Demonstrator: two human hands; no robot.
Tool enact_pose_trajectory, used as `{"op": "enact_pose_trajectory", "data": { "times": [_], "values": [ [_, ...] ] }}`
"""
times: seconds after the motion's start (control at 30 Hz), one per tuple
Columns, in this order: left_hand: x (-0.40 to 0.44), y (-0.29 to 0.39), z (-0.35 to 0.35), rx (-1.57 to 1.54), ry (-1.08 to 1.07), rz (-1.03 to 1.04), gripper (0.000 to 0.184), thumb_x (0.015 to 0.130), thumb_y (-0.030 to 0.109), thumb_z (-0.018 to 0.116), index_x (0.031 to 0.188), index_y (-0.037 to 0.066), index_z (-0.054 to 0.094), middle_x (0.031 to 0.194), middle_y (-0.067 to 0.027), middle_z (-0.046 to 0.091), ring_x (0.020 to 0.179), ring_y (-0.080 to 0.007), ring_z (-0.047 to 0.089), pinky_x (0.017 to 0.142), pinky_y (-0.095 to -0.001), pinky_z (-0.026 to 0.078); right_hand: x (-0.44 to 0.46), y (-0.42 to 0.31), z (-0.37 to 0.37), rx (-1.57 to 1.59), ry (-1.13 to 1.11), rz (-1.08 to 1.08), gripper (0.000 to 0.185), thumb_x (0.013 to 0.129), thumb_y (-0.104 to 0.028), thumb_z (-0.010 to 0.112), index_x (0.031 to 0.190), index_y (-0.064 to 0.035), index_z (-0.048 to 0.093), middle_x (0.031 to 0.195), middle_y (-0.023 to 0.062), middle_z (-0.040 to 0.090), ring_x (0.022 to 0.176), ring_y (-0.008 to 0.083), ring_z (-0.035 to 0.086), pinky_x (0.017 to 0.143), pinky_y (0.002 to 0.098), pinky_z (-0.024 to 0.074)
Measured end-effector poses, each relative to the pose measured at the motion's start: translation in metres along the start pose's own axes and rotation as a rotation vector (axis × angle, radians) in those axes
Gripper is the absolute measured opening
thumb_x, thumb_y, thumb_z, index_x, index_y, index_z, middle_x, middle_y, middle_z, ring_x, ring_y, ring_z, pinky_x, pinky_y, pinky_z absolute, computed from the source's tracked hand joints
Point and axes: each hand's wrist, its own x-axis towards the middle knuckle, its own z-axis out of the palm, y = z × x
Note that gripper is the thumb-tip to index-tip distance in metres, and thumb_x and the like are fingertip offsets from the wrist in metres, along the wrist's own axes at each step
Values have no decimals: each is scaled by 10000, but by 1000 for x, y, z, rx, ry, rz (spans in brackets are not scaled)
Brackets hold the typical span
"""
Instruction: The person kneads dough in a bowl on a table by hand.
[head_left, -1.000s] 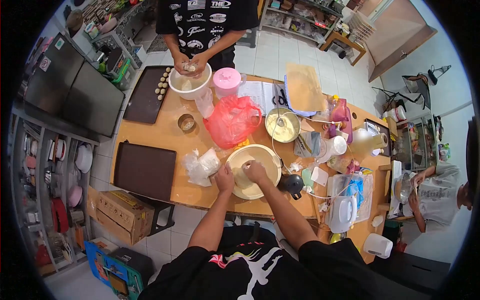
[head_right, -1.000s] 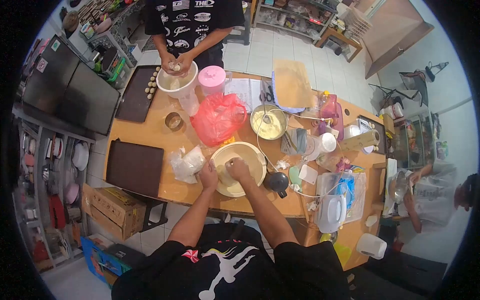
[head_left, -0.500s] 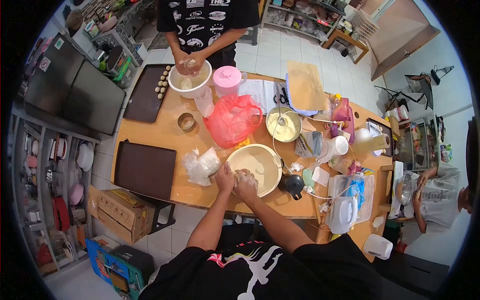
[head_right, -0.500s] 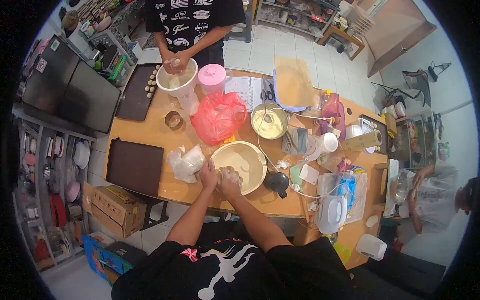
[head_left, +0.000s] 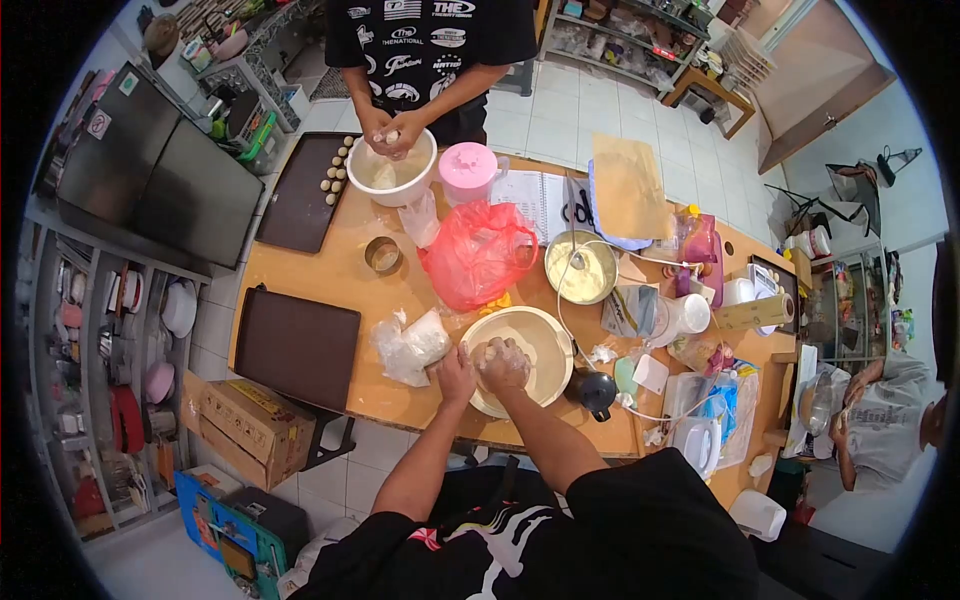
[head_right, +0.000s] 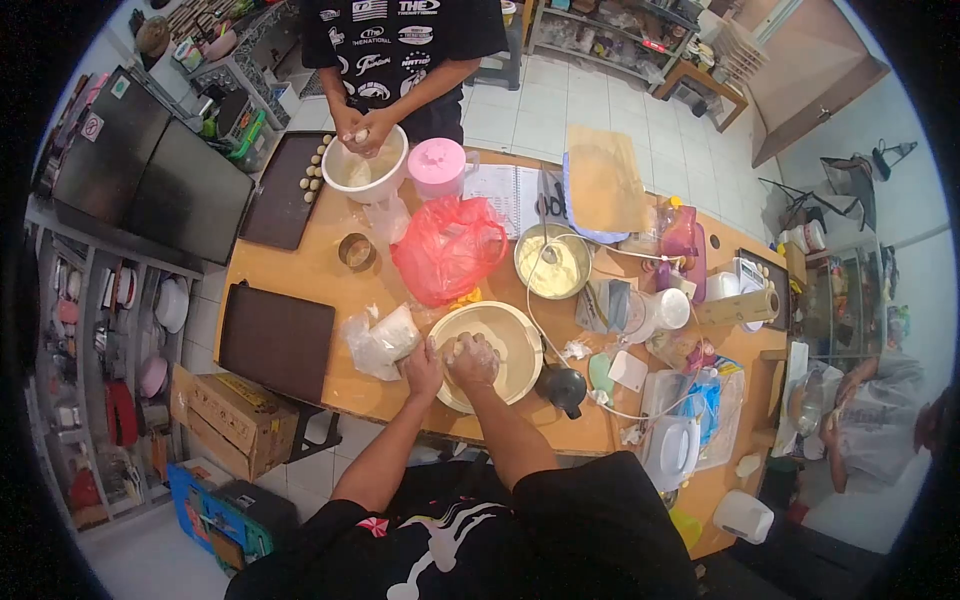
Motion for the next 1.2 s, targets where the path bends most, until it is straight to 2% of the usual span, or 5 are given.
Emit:
{"op": "enact_pose_trajectory", "data": {
  "times": [0.4,0.6,0.8,1.0,1.2],
  "values": [
    [4,-5,8,-111,69,36,409,993,317,469,762,-6,569,712,-253,585,705,-469,567,632,-543,414,36,37,18,70,-111,95,521,982,-424,373,893,-27,699,935,263,669,879,421,653,813,521,500],
    [3,-12,10,-97,41,24,418,999,317,453,774,-10,584,717,-252,592,706,-467,571,641,-535,423,35,24,-5,247,-135,378,510,978,-401,377,950,0,690,967,283,657,946,462,623,862,525,474],
    [2,-10,10,-74,55,4,414,1004,321,439,810,-8,597,761,-255,612,748,-464,578,685,-535,428,20,52,3,752,52,278,411,972,-345,437,1001,1,656,983,283,634,976,453,583,867,524,432],
    [0,-1,3,-80,51,-43,427,1007,344,426,860,-5,625,806,-258,634,787,-466,590,711,-531,437,-45,36,-46,380,17,-271,277,902,-276,566,955,-18,653,874,224,619,963,394,562,913,493,420],
    [1,-2,6,-104,85,-55,447,1002,368,435,844,-4,627,763,-258,629,739,-468,595,665,-532,442,-85,21,-93,-49,-221,-142,293,805,-279,681,1048,-117,649,1324,231,435,1190,451,461,1055,538,307]
  ]
}}
